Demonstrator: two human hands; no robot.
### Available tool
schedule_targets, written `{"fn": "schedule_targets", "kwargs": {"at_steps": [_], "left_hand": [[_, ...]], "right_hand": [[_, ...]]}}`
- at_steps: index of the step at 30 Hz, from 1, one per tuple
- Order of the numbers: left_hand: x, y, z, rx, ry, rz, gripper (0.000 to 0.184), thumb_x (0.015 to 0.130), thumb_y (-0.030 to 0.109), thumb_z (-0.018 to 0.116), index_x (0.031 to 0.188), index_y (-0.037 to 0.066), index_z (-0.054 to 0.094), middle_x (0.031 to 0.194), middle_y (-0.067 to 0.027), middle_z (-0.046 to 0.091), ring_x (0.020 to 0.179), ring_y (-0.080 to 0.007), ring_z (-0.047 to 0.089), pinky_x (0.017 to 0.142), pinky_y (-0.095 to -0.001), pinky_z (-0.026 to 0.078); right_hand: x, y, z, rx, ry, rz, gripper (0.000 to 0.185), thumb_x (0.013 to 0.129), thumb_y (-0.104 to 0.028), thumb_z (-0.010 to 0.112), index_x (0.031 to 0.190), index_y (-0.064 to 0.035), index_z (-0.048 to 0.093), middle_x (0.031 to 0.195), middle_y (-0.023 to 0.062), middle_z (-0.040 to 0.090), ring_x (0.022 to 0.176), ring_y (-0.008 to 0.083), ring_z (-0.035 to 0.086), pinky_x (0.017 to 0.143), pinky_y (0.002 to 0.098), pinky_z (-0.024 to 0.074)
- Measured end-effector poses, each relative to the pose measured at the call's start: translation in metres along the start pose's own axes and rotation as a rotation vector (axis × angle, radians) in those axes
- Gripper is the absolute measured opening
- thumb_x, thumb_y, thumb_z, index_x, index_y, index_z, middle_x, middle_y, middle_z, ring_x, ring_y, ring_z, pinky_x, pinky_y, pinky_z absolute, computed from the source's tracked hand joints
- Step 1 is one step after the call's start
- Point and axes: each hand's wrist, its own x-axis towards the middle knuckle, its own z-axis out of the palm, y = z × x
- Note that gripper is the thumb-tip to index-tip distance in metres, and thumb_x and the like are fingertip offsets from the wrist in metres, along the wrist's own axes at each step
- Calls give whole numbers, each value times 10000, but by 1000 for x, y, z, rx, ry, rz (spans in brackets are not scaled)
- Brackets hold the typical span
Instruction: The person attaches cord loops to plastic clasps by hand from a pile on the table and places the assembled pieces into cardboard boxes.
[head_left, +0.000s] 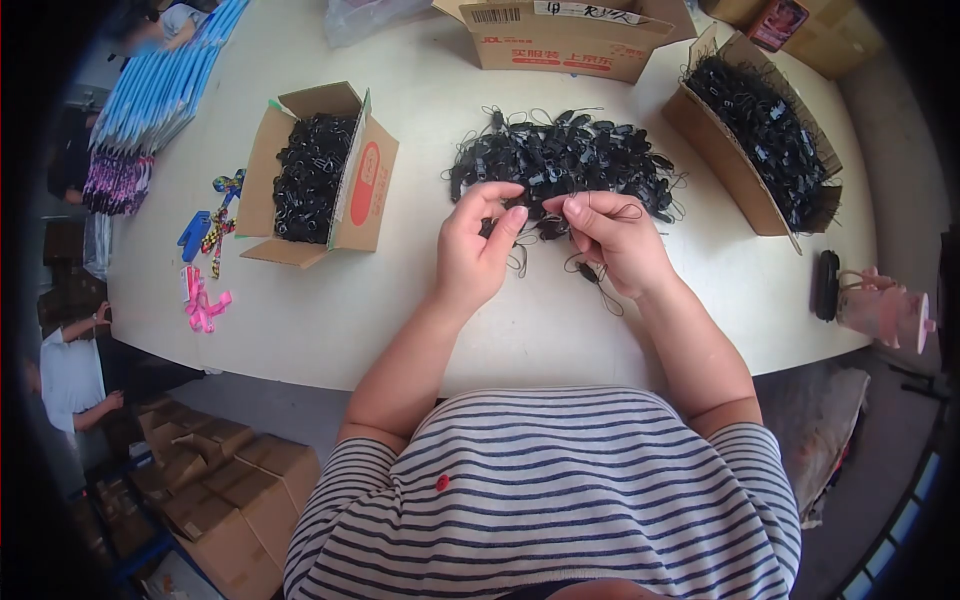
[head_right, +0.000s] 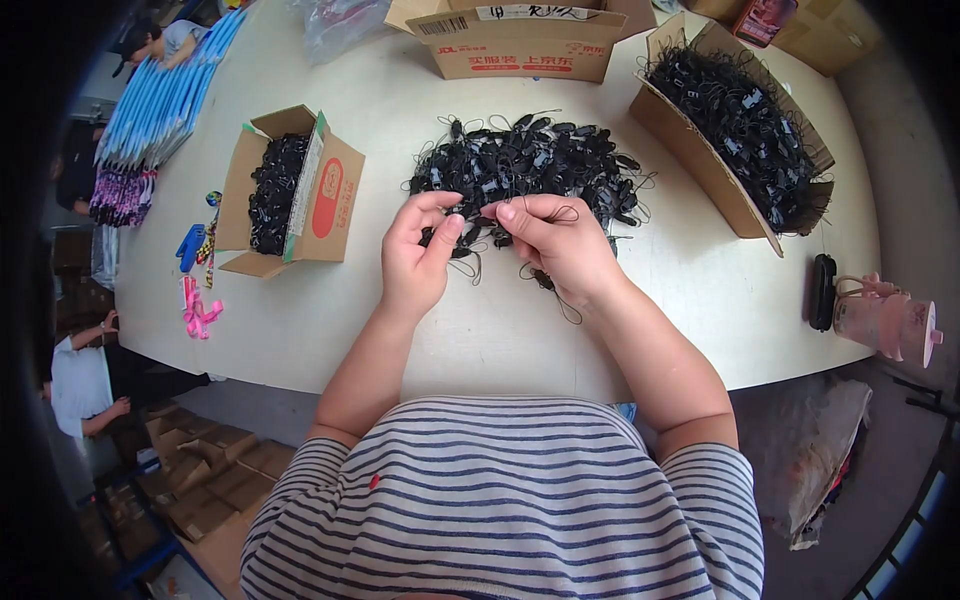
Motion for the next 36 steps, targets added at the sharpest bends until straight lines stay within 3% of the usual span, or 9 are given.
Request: {"fn": "schedule_targets", "kwargs": {"at_steps": [7, 10, 13, 16, 19, 25, 31, 34, 36], "left_hand": [[0, -5, 2, -256, -252, -267, 134, 858, 107, 567, 943, 3, 572, 695, 20, 531, 526, -19, 404, 472, -164, 320], [-1, -8, 0, -259, -245, -267, 128, 854, 97, 569, 948, 10, 574, 675, 25, 519, 481, -6, 361, 420, -161, 274], [1, -6, -3, -235, -110, -298, 92, 837, 89, 589, 833, -3, 593, 736, 1, 578, 673, -56, 492, 601, -199, 399], [5, -15, -3, 36, -14, -17, 126, 857, 105, 570, 863, -17, 600, 719, -3, 573, 605, -47, 486, 549, -180, 389], [5, -8, -7, 94, 7, -167, 144, 857, 105, 569, 854, -30, 617, 748, -26, 604, 678, -69, 525, 632, -198, 423], [5, -9, -3, 213, -33, -96, 173, 865, 107, 553, 963, -23, 612, 723, -10, 593, 651, -46, 492, 584, -190, 400], [-3, -8, 3, -143, -258, -184, 223, 868, 99, 545, 1061, -11, 539, 747, 1, 569, 611, -16, 446, 539, -168, 356], [-2, -12, 7, -80, -252, -78, 159, 866, 98, 547, 990, -2, 545, 733, 14, 540, 563, -9, 413, 497, -157, 325], [-1, -5, 4, -217, -276, -284, 124, 869, 97, 539, 956, 9, 540, 692, 24, 505, 527, -12, 388, 460, -160, 303]], "right_hand": [[0, 3, 3, -31, 20, -6, 209, 855, -167, 581, 938, 17, 634, 565, -48, 450, 491, 27, 357, 432, 170, 279], [0, 2, 4, -29, 23, -12, 206, 853, -165, 584, 942, 14, 634, 567, -51, 448, 489, 27, 353, 428, 171, 275], [1, 2, 2, 12, 30, -8, 205, 852, -168, 584, 945, 8, 633, 563, -54, 442, 484, 26, 355, 422, 169, 274], [2, 1, 2, -18, 43, -20, 210, 853, -176, 580, 956, 1, 627, 553, -56, 436, 479, 24, 360, 411, 165, 275], [1, 1, 3, -18, 45, -31, 207, 853, -171, 582, 953, 4, 630, 558, -58, 436, 478, 24, 352, 414, 167, 269], [1, 1, 3, 8, 40, -19, 194, 851, -152, 584, 945, 9, 637, 575, -61, 447, 487, 22, 350, 427, 166, 273], [1, 3, 4, -4, 59, -26, 189, 843, -141, 595, 951, 8, 637, 617, -44, 508, 497, 22, 370, 435, 161, 290], [1, 3, 6, -3, 62, -29, 181, 839, -132, 600, 949, 7, 637, 633, -40, 527, 497, 21, 372, 436, 161, 296], [0, 4, 4, -30, 42, -34, 170, 837, -125, 600, 941, 4, 637, 638, -40, 531, 496, 19, 371, 436, 162, 300]]}}
